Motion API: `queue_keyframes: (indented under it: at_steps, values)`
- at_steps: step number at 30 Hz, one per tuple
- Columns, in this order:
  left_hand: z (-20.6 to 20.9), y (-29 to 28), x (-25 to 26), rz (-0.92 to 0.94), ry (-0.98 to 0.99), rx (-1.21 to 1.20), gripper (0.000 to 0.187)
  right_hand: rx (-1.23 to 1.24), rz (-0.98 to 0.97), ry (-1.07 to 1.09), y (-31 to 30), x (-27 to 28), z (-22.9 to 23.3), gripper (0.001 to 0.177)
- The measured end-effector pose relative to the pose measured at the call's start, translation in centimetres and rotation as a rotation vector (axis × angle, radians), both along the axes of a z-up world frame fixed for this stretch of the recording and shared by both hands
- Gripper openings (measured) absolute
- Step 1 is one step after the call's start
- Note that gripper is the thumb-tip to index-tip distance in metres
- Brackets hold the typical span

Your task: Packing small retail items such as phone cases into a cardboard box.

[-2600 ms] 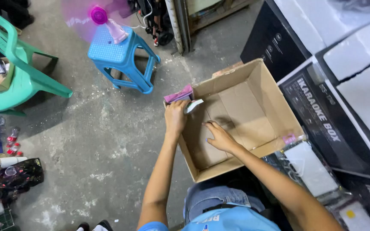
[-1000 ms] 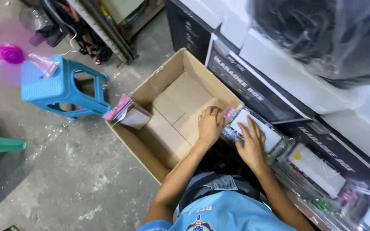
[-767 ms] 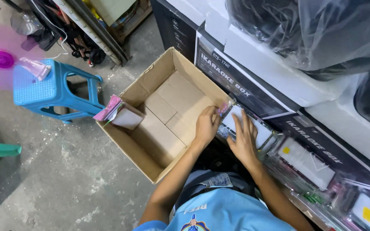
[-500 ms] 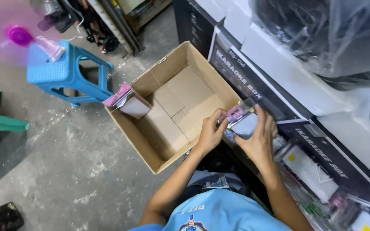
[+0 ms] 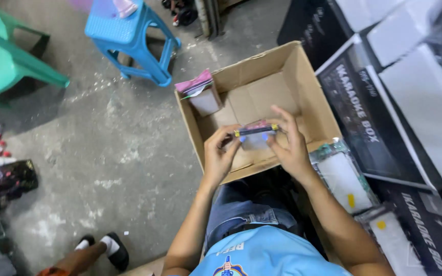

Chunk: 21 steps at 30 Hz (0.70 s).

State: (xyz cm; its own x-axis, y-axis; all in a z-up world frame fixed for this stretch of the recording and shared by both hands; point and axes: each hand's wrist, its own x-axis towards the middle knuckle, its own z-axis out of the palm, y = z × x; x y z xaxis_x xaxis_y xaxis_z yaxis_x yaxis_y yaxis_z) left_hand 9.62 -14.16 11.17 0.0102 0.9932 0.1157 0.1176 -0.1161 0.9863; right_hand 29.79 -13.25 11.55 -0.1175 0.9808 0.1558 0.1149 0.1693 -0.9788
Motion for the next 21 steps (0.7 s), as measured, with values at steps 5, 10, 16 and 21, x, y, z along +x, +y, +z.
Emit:
queue_keyframes:
  at_steps: [5, 10, 16, 21]
  values:
    - [-1.9, 1.7, -4.8, 0.136, 0.16, 0.005, 0.023, 0.037, 0.098, -0.234, 5.3, -3.9, -4.1, 0.033]
    - [-5.1, 3.4, -7.8, 0.262, 0.405, 0.036, 0.03, -0.012, 0.163, -0.273, 9.2, -7.9, -8.5, 0.029]
    - [-9.9, 6.5, -10.1, 0.327, 0.583, 0.019, 0.026, 0.022, 0.206, -0.322, 12.6, -11.5, -10.3, 0.028]
    - [-10.9, 8.4, -10.7, 0.368, 0.743, 0.147, 0.036, -0.002, 0.166, -0.284, 14.5, -12.8, -12.6, 0.026]
